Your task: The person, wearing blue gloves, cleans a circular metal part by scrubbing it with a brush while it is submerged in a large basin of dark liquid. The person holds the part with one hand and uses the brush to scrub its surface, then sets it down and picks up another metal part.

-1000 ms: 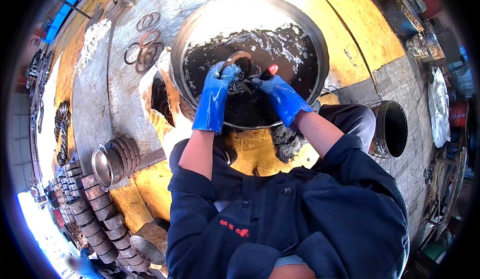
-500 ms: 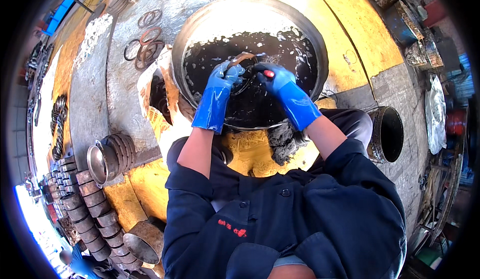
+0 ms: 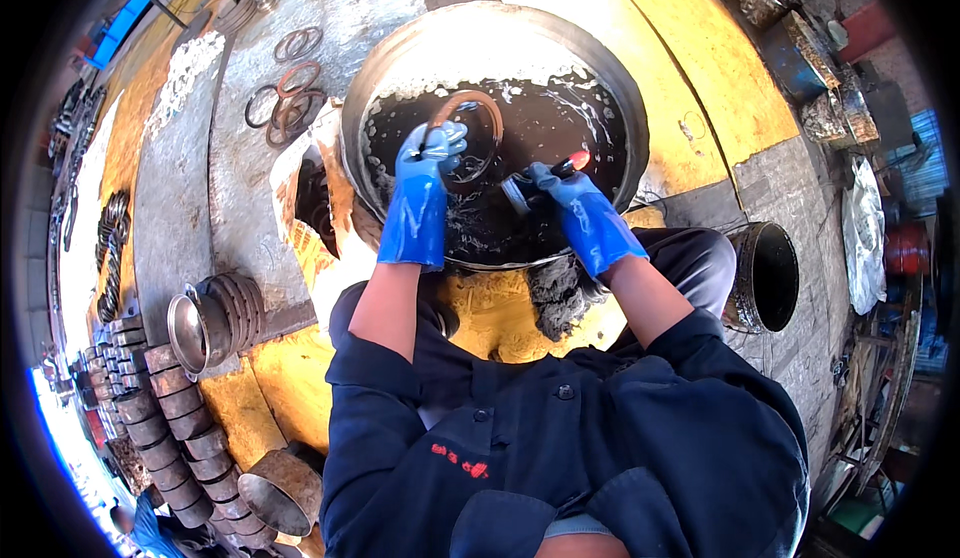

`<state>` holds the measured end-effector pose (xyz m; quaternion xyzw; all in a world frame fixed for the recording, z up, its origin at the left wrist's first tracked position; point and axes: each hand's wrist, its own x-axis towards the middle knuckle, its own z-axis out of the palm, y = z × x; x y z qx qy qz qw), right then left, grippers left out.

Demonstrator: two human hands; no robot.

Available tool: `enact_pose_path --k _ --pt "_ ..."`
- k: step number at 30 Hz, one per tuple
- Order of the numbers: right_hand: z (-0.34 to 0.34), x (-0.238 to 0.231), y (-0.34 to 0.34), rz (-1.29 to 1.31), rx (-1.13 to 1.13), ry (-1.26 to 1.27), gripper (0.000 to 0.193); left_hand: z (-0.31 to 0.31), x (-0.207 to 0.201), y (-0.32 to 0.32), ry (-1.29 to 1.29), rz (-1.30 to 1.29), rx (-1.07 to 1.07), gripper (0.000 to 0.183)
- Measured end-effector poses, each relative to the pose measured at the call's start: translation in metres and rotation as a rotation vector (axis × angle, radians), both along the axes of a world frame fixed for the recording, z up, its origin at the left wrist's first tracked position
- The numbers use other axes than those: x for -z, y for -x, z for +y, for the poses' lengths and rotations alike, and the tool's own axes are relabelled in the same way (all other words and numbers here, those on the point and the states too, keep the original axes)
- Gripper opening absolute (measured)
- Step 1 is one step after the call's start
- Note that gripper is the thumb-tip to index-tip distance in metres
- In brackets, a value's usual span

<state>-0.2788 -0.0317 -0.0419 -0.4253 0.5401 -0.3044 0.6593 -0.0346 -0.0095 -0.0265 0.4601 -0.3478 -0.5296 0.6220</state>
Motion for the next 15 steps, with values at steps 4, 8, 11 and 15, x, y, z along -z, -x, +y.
enact_pose_path --k 4,8,11,15 --pt "-0.005 -0.005 0.002 0.049 0.039 -0.045 0.044 0.0 -0.002 0.004 -0.075 0.443 -0.013 0.035" --pt "0.002 -0.035 -0.009 -0.221 -0.067 0.107 0.044 0.002 0.005 -0.002 -0.094 0.573 0.069 0.034" --pt "-0.01 -0.05 -0.002 0.255 -0.26 0.184 0.045 0.004 0.015 -0.017 -0.117 -0.502 0.027 0.044" --pt "-0.013 -0.063 0.002 0.939 -0.504 0.726 0.027 0.011 -0.033 0.003 0.236 -1.302 -0.143 0.069"
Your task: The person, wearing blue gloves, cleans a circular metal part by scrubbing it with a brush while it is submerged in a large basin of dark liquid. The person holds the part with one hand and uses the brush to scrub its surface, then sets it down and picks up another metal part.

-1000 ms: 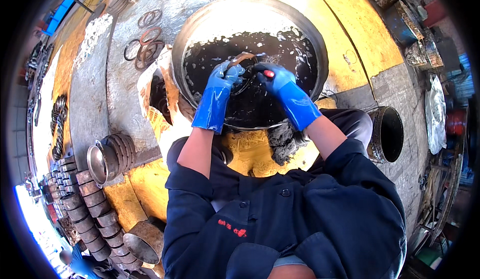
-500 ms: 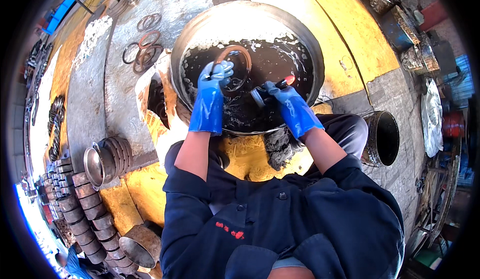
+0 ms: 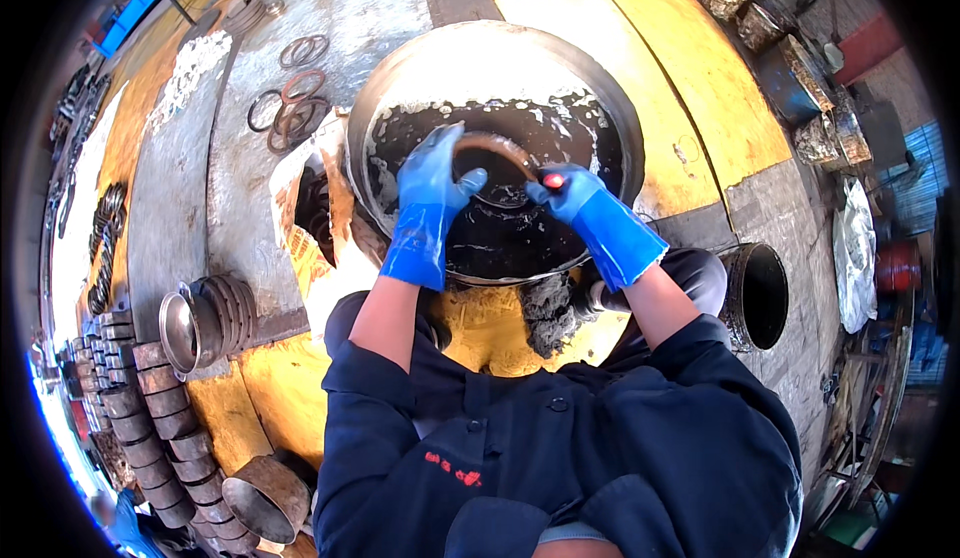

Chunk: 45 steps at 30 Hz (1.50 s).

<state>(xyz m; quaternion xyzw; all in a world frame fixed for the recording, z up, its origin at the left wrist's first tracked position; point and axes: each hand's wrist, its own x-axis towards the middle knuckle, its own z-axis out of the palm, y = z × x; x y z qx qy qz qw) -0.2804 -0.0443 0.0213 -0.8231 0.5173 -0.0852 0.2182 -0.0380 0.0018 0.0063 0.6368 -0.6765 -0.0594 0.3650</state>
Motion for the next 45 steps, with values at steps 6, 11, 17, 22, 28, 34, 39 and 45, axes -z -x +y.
enact_pose_path --k 6,11,17,22,28,34,39,45 --pt "0.001 0.012 -0.022 0.195 -0.226 0.126 0.029 0.001 0.016 0.0 -0.08 -0.074 0.337 0.035" --pt "-0.025 0.069 0.022 -0.166 0.153 -0.167 0.026 -0.001 0.024 0.009 -0.16 0.478 0.264 0.028" --pt "0.02 0.018 -0.011 -0.729 0.118 -0.264 0.02 0.021 -0.009 -0.006 -0.496 1.001 0.043 0.022" --pt "0.013 0.012 -0.034 -0.342 -0.176 0.427 0.02 0.007 0.014 -0.008 -0.468 1.067 0.058 0.021" --pt "-0.014 0.067 -0.029 -0.455 0.158 -0.27 0.025 -0.011 0.031 -0.009 -0.37 1.166 0.115 0.018" --pt "0.032 0.044 -0.068 -1.176 0.416 -0.985 0.026 0.011 0.022 -0.018 -0.314 1.126 0.081 0.02" --pt "0.029 0.027 -0.067 -1.315 0.616 -1.09 0.037 0.007 0.015 -0.004 -0.267 1.165 0.171 0.02" --pt "0.022 0.049 -0.054 -0.513 0.174 -0.437 0.023 0.001 0.008 0.002 -0.293 1.164 0.134 0.018"
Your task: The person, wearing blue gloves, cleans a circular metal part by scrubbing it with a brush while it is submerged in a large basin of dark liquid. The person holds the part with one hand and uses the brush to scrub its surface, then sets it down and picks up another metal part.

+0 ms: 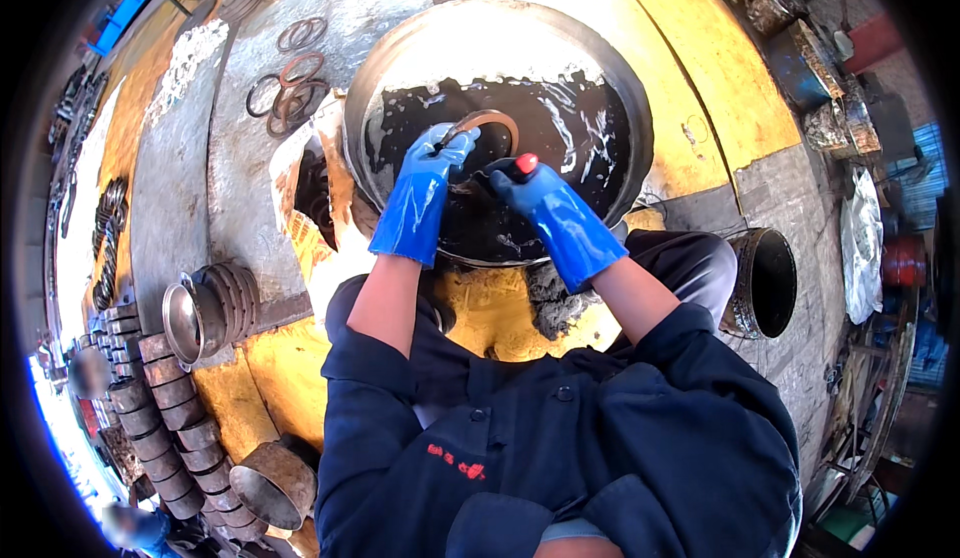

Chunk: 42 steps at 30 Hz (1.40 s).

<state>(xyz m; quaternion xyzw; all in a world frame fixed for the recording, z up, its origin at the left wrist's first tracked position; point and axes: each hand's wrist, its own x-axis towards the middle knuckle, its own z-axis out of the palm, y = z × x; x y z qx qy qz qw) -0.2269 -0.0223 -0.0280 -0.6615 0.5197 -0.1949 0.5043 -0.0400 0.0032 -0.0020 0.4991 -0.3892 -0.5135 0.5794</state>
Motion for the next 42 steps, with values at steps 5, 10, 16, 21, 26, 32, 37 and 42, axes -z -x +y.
enact_pose_path --k 5,10,16,21,26,32,37,42 --pt "0.008 -0.003 0.002 0.305 0.027 0.658 0.025 -0.002 0.023 -0.013 -0.047 -0.112 -0.058 0.02" --pt "-0.009 0.009 0.042 0.288 0.242 0.127 0.024 -0.008 0.033 -0.013 -0.003 -0.253 -0.113 0.014" --pt "-0.024 -0.009 0.058 -0.205 0.451 -0.175 0.03 -0.002 0.039 -0.017 0.007 -0.441 -0.014 0.017" --pt "-0.025 -0.061 0.007 -0.639 0.209 -0.26 0.017 -0.006 0.038 -0.019 0.041 -0.503 0.111 0.034" --pt "-0.075 -0.021 0.021 -1.252 -0.133 -0.659 0.024 -0.019 0.02 0.003 0.09 -0.765 0.205 0.037" --pt "-0.055 -0.042 0.025 -0.672 0.758 -0.453 0.014 0.001 0.007 -0.035 0.078 -0.139 0.052 0.018" --pt "-0.066 0.008 0.063 -0.854 0.862 -0.817 0.017 -0.005 -0.014 -0.012 0.028 0.306 -0.073 0.022" --pt "-0.041 0.022 0.051 -0.833 0.791 -0.751 0.012 -0.01 0.007 -0.023 0.016 0.482 -0.071 0.02"
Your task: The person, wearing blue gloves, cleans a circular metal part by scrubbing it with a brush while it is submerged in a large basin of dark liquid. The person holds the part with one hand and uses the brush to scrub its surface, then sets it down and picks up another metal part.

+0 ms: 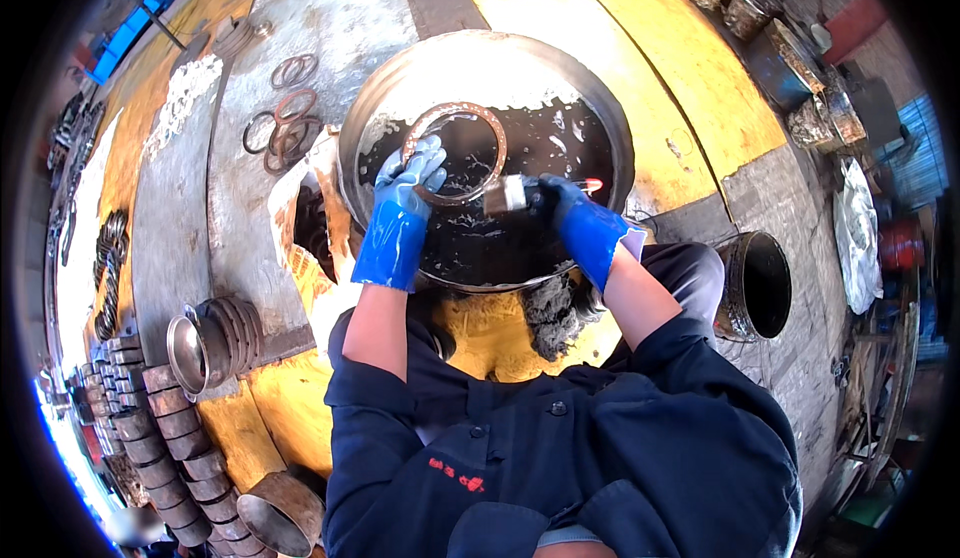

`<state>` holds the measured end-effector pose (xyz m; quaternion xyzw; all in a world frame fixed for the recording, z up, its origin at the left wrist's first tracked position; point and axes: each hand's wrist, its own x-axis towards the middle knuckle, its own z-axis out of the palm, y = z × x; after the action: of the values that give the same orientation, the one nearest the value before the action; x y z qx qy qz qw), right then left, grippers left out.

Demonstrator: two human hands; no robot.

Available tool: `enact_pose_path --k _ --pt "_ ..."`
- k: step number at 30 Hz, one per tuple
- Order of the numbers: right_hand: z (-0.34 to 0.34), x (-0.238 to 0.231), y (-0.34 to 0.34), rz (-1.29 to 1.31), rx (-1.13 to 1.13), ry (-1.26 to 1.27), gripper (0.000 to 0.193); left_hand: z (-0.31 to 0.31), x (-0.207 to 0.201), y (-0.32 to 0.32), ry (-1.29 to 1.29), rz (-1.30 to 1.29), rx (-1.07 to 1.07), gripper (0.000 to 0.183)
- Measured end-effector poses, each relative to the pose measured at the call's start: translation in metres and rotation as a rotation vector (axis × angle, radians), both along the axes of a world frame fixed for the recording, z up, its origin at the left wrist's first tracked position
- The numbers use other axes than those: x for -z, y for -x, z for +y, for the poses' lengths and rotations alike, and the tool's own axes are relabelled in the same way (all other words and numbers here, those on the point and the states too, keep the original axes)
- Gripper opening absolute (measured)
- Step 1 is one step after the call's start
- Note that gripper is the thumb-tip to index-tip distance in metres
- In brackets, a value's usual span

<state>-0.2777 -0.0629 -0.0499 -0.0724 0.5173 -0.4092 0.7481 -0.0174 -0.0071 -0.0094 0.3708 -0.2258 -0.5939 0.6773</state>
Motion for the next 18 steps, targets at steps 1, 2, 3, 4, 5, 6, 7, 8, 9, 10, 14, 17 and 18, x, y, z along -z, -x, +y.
enact_pose_path --k 1,2,3,4,5,6,7,8,9,10,14,17,18 --pt "0.008 0.002 -0.003 0.073 -0.015 0.012 0.013 0.0 0.0 0.003 -0.013 0.028 -0.024 0.02" --pt "0.018 -0.001 -0.012 0.127 -0.081 0.033 0.021 0.006 -0.001 0.0 -0.03 0.054 -0.069 0.02" --pt "0.03 -0.007 -0.01 0.171 -0.184 0.157 0.025 0.007 -0.004 -0.003 -0.07 0.022 -0.073 0.018" --pt "0.042 -0.032 -0.003 0.222 -0.27 0.287 0.029 0.003 -0.006 0.002 -0.068 0.026 -0.068 0.018" --pt "0.033 -0.019 0.004 0.441 -0.311 0.444 0.024 0.0 -0.008 0.007 -0.085 0.034 -0.056 0.018" --pt "0.026 -0.01 0.011 0.663 -0.35 0.599 0.019 -0.003 -0.01 0.011 -0.101 0.041 -0.045 0.017" --pt "0.028 -0.026 0.014 0.796 -0.682 0.503 0.023 -0.001 -0.005 0.005 -0.097 0.044 -0.053 0.017" --pt "0.04 -0.026 0.018 1.056 -0.655 0.704 0.024 0.001 -0.004 0.003 -0.104 0.05 -0.062 0.017" --pt "0.05 -0.028 0.026 1.156 -0.715 0.738 0.025 0.002 -0.004 0.002 -0.08 0.058 -0.048 0.017" --pt "0.059 -0.043 0.031 1.258 -0.774 0.774 0.026 0.002 -0.004 0.002 -0.054 0.066 -0.032 0.018" --pt "0.065 -0.015 0.046 1.554 -0.783 1.164 0.022 0.0 -0.006 0.008 -0.059 0.064 -0.021 0.018" --pt "0.069 -0.012 0.045 1.503 -0.726 1.06 0.032 -0.001 -0.005 0.008 -0.065 0.08 -0.029 0.018" --pt "0.072 -0.011 0.043 1.551 -0.748 1.027 0.029 0.0 -0.005 0.008 -0.084 0.082 -0.046 0.018"
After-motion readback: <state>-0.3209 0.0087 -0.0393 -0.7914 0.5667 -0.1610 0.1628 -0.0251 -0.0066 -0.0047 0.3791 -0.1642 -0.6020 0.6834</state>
